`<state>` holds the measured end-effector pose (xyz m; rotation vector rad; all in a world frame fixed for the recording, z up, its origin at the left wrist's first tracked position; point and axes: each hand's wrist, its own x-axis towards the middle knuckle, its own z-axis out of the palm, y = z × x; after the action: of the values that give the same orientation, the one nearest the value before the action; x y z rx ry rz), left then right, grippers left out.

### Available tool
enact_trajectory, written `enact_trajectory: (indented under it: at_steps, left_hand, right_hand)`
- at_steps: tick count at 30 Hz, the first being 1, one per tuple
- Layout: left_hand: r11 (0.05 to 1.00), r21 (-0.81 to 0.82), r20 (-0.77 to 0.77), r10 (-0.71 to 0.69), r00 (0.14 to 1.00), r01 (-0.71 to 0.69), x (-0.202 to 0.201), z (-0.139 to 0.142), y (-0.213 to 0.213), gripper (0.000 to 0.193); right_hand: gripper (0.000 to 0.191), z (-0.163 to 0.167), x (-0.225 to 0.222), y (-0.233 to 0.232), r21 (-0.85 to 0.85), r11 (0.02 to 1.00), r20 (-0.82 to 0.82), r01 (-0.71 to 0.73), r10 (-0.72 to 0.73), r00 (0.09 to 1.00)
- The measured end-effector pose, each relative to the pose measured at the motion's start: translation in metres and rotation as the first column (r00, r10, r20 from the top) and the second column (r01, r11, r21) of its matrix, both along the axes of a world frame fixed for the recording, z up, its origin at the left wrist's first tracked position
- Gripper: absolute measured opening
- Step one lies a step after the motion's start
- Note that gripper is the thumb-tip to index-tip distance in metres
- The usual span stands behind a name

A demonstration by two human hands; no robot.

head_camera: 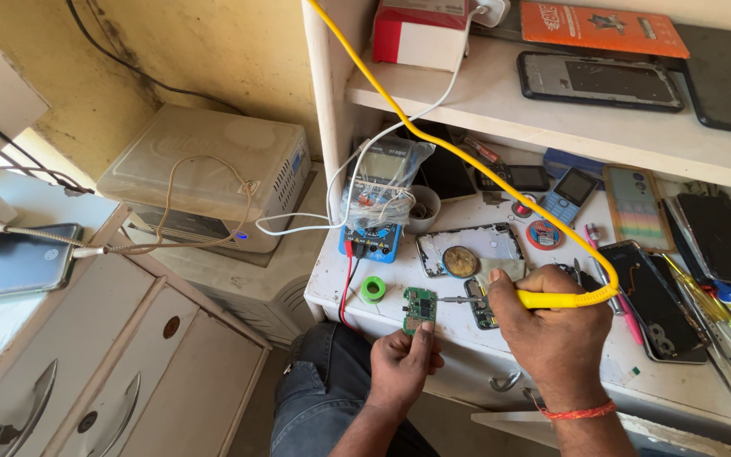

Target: The person solders a small green circuit board, likely a phone motherboard, at a cluttered repair workbench. They hold the board in one hand and a soldering iron in the other, touching the iron to points on the board, with a spool of solder wire and a multimeter on the bench. They reposition the board repeatedly while working on different areas.

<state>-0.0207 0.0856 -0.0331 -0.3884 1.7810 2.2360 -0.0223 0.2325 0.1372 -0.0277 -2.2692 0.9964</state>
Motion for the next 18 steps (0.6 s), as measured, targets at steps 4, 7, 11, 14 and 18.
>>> enact_trajectory:
  at_steps: [4, 7, 11, 14, 18]
  left_hand:
    - [1.000, 0.011, 0.010, 0.000, 1.000, 0.000, -0.0010, -0.0017, 0.0005, 0.043]
    - [1.000, -0.016, -0.009, -0.005, 1.000, 0.005, -0.0013, -0.0018, -0.0001, 0.044]
    - [1.000, 0.009, 0.000, -0.001, 1.000, 0.001, -0.0010, -0.0012, 0.0003, 0.043]
    - [1.000, 0.009, 0.000, 0.001, 1.000, -0.001, -0.0004, -0.0006, 0.0003, 0.043]
    - [1.000, 0.009, 0.004, 0.001, 1.000, -0.001, -0.0009, -0.0001, 0.0007, 0.043]
  right_hand:
    - [0.031, -0.0025, -0.0019, 0.0006, 0.044, 0.999, -0.017, 0.008, -0.007, 1.000]
    - [0.031, -0.0045, -0.0022, 0.0014, 0.008, 1.000, 0.007, -0.005, 0.005, 1.000]
    - [0.032, -0.0065, -0.0021, 0.0024, 0.017, 1.000, -0.018, -0.009, 0.010, 1.000]
    - [0.033, -0.0072, -0.0028, 0.0025, 0.032, 0.999, -0.033, -0.012, 0.013, 0.999]
    - [0.031, -0.0072, -0.0043, 0.0016, 0.013, 0.999, -0.044, -0.030, 0.030, 0.999]
